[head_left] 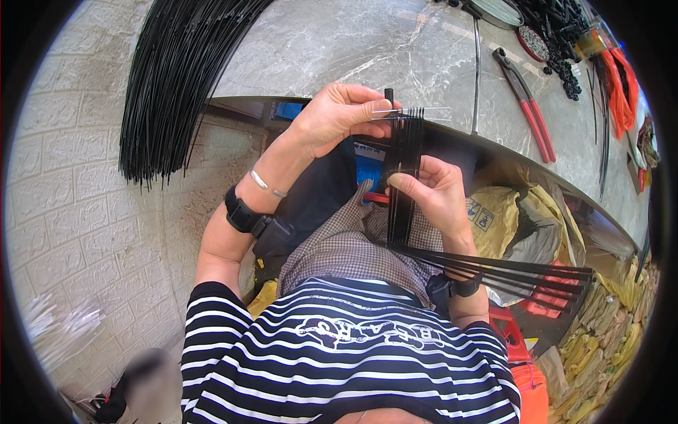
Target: Assembling black umbrella ribs and plastic components using thread and pliers.
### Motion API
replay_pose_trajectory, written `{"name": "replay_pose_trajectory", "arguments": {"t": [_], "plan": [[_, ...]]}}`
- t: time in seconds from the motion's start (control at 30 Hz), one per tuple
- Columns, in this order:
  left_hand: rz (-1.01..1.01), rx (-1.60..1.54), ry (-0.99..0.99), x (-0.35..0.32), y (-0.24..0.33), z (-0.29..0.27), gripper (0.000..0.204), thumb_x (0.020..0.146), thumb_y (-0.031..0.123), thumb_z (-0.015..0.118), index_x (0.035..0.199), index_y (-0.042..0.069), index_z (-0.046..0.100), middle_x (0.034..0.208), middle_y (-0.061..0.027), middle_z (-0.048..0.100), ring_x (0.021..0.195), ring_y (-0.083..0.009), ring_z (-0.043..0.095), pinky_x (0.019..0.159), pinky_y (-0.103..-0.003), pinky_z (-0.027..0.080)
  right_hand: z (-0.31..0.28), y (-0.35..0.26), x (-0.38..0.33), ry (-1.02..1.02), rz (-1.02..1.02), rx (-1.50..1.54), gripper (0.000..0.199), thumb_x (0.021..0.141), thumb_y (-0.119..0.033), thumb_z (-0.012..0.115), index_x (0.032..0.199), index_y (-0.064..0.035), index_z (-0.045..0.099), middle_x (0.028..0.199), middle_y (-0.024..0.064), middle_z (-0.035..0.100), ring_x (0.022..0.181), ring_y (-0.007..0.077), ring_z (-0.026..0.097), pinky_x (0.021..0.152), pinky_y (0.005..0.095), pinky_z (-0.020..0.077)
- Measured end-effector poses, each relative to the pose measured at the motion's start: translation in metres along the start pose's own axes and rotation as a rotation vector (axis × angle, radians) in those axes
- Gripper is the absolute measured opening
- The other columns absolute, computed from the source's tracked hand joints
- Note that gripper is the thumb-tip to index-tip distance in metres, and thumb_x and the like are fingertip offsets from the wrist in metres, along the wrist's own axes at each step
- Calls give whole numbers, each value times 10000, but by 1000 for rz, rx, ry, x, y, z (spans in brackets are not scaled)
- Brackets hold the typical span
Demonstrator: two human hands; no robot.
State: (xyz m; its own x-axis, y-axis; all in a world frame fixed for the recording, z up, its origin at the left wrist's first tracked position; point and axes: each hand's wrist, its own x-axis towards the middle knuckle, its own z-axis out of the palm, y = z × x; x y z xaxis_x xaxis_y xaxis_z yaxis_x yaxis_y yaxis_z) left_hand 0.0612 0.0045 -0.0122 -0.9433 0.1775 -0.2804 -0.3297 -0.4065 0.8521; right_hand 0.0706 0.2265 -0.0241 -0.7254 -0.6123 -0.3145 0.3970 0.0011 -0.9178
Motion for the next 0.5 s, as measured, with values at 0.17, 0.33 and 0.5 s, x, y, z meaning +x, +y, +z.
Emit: {"name": "replay_pose_trajectory", "arguments": {"t": [0.17,0.33,0.5], "plan": [[61,27,27,-5,-6,2,225,884,153,637,1019,-25,667,923,-129,686,799,-165,679,704,-253,573,1,-1,0,5,19,-2,168,826,-1,665,980,59,637,834,82,678,719,102,639,660,221,531],[10,-187,-9,-13,1,5,301,924,196,583,1117,-33,608,1059,-163,651,888,-211,669,800,-322,561,5,-4,1,47,10,-83,146,821,-4,671,953,53,644,824,66,678,712,91,635,646,210,521],[162,195,8,-22,3,18,310,910,142,601,1153,-48,580,1049,-149,656,920,-190,653,835,-316,532,8,-6,-3,58,2,-87,146,821,-11,676,951,48,646,820,57,677,713,86,633,642,206,516]]}}
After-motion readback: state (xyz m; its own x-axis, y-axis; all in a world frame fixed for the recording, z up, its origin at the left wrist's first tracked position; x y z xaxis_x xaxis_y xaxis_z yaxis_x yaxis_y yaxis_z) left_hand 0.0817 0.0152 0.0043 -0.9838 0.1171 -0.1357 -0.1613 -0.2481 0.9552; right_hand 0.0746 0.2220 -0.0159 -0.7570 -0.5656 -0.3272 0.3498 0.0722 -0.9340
